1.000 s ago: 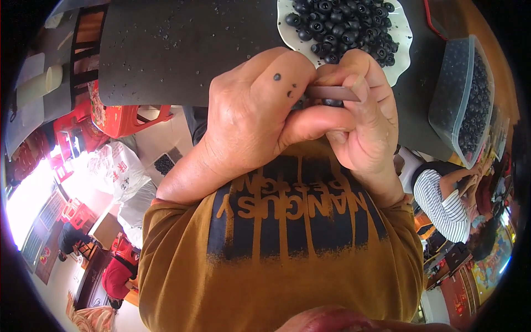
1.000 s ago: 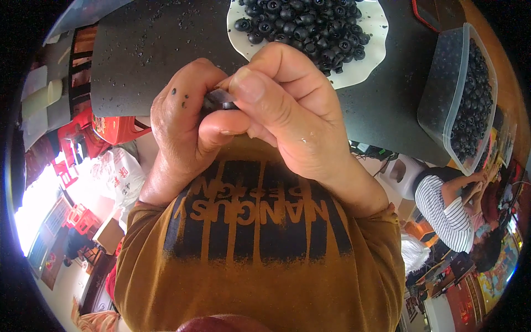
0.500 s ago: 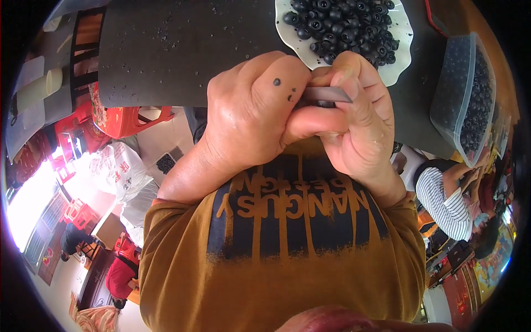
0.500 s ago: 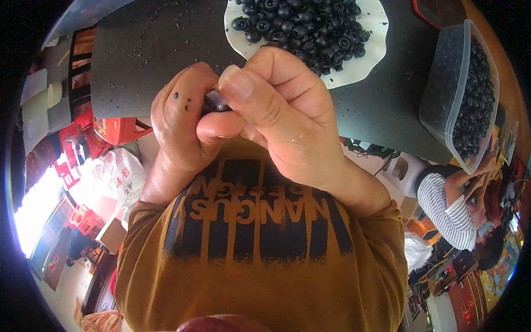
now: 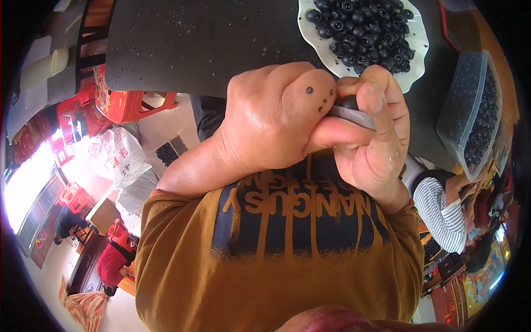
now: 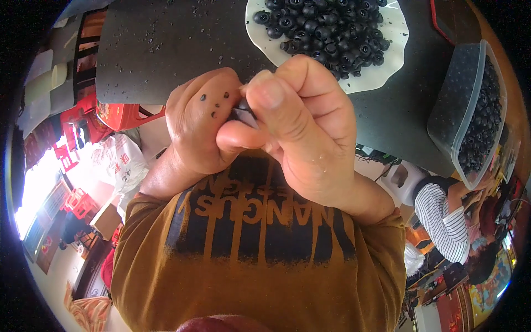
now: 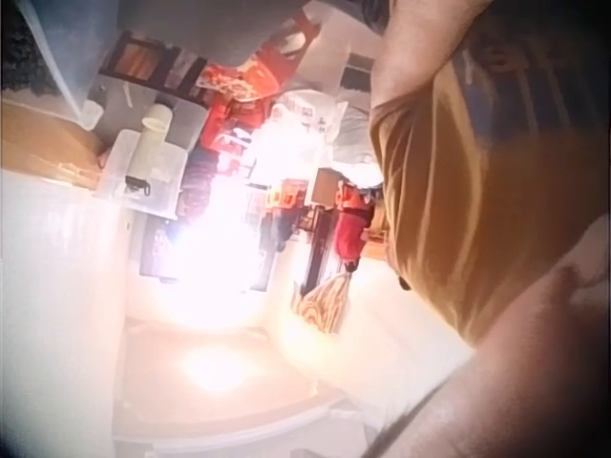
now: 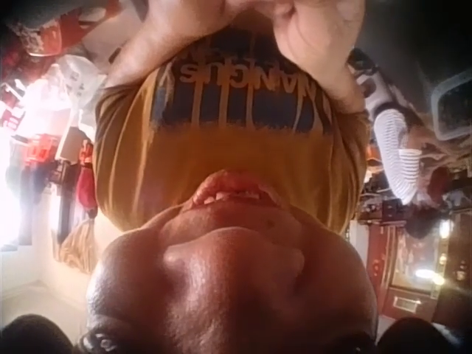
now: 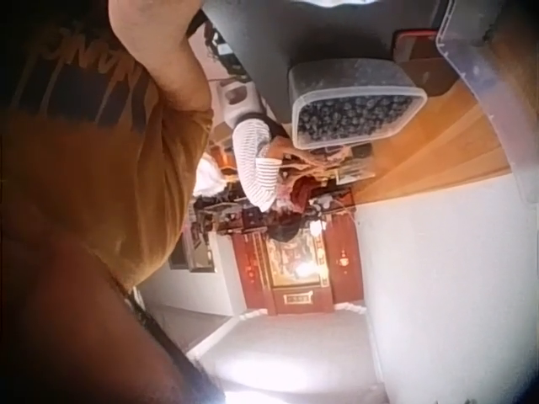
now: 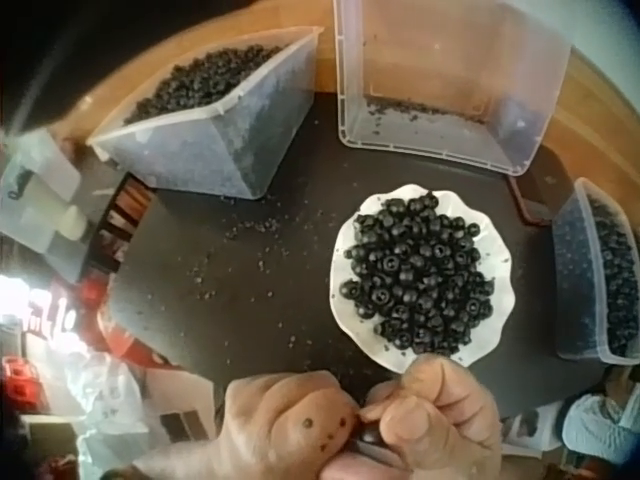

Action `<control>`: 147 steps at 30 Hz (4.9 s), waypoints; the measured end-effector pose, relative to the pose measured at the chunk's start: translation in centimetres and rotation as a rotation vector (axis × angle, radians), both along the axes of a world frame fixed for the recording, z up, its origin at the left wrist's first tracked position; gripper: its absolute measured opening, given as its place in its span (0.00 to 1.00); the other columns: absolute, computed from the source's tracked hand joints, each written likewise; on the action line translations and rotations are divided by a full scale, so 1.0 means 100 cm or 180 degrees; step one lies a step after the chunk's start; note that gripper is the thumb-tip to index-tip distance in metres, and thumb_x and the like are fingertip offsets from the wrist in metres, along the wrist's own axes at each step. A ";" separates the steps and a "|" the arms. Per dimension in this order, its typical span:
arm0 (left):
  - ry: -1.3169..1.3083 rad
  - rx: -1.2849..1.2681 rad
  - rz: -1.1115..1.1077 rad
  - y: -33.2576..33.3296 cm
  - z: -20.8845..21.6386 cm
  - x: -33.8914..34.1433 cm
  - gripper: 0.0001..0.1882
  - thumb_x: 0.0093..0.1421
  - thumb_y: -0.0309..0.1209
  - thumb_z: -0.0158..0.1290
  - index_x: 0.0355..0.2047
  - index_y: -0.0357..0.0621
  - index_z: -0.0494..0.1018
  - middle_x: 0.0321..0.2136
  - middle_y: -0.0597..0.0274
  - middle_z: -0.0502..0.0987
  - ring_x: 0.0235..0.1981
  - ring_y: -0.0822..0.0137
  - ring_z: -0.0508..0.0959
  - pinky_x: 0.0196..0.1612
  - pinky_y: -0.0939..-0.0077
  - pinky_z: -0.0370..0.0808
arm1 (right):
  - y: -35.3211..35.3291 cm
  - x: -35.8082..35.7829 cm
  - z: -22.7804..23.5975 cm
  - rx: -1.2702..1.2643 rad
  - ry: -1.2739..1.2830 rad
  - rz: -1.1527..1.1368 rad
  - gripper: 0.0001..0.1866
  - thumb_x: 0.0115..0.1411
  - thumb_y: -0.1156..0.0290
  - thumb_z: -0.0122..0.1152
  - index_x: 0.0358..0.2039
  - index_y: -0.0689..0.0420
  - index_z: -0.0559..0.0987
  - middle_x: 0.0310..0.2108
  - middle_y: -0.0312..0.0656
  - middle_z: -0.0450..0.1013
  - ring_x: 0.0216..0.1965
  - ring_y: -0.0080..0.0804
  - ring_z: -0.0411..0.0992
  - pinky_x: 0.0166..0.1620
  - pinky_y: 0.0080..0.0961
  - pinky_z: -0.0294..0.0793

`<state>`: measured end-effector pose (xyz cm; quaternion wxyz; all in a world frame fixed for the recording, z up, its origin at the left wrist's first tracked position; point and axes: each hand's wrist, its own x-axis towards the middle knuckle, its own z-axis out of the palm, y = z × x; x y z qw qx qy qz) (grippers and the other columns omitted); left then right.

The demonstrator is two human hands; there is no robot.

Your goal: The recorder uses a small knife to cut the ends off of blueberries over a plate.

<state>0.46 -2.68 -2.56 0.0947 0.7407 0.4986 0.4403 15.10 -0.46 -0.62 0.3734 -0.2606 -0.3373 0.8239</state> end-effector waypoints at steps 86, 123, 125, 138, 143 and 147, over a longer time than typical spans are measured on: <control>-0.1302 -0.1195 -0.0334 0.013 0.026 -0.006 0.21 0.49 0.46 0.57 0.19 0.38 0.66 0.15 0.61 0.67 0.15 0.64 0.68 0.18 0.76 0.65 | 0.036 0.004 0.004 -0.0267 0.0932 -0.0103 0.08 0.58 0.69 0.52 0.35 0.61 0.71 0.23 0.34 0.68 0.19 0.18 0.62 0.24 0.14 0.62; 0.0062 -0.0327 0.0054 0.019 0.008 0.001 0.25 0.43 0.54 0.53 0.19 0.44 0.66 0.15 0.63 0.67 0.14 0.62 0.70 0.16 0.74 0.68 | 0.016 -0.008 0.006 -0.0474 0.0420 -0.0356 0.08 0.59 0.69 0.51 0.24 0.56 0.68 0.19 0.35 0.71 0.15 0.10 0.57 0.18 0.07 0.54; 0.0131 -0.0136 0.0097 0.019 0.004 0.002 0.25 0.43 0.55 0.53 0.18 0.44 0.65 0.15 0.64 0.67 0.13 0.62 0.70 0.15 0.74 0.67 | 0.016 -0.008 0.004 -0.0444 0.0375 -0.0371 0.08 0.59 0.68 0.51 0.24 0.56 0.68 0.19 0.34 0.70 0.15 0.10 0.57 0.18 0.07 0.54; -0.0132 -0.0212 0.0140 0.018 0.008 -0.002 0.27 0.38 0.54 0.58 0.17 0.42 0.63 0.13 0.63 0.64 0.12 0.63 0.67 0.14 0.74 0.65 | 0.014 -0.009 0.005 -0.0497 0.0436 -0.0353 0.09 0.59 0.67 0.51 0.24 0.56 0.68 0.18 0.30 0.66 0.15 0.09 0.58 0.17 0.06 0.53; 0.0025 -0.0247 0.0094 0.017 0.008 -0.002 0.27 0.39 0.54 0.57 0.19 0.42 0.63 0.14 0.63 0.65 0.14 0.62 0.68 0.15 0.74 0.66 | 0.012 -0.010 0.002 -0.0467 0.0466 -0.0463 0.09 0.59 0.68 0.52 0.23 0.56 0.67 0.17 0.30 0.65 0.16 0.09 0.60 0.16 0.06 0.54; 0.0036 -0.0304 0.0087 0.016 0.006 -0.003 0.26 0.40 0.54 0.55 0.20 0.43 0.63 0.15 0.63 0.65 0.14 0.62 0.68 0.15 0.73 0.66 | 0.012 -0.011 0.002 -0.0488 0.0408 -0.0464 0.09 0.58 0.68 0.52 0.23 0.56 0.67 0.17 0.29 0.65 0.16 0.08 0.61 0.16 0.06 0.54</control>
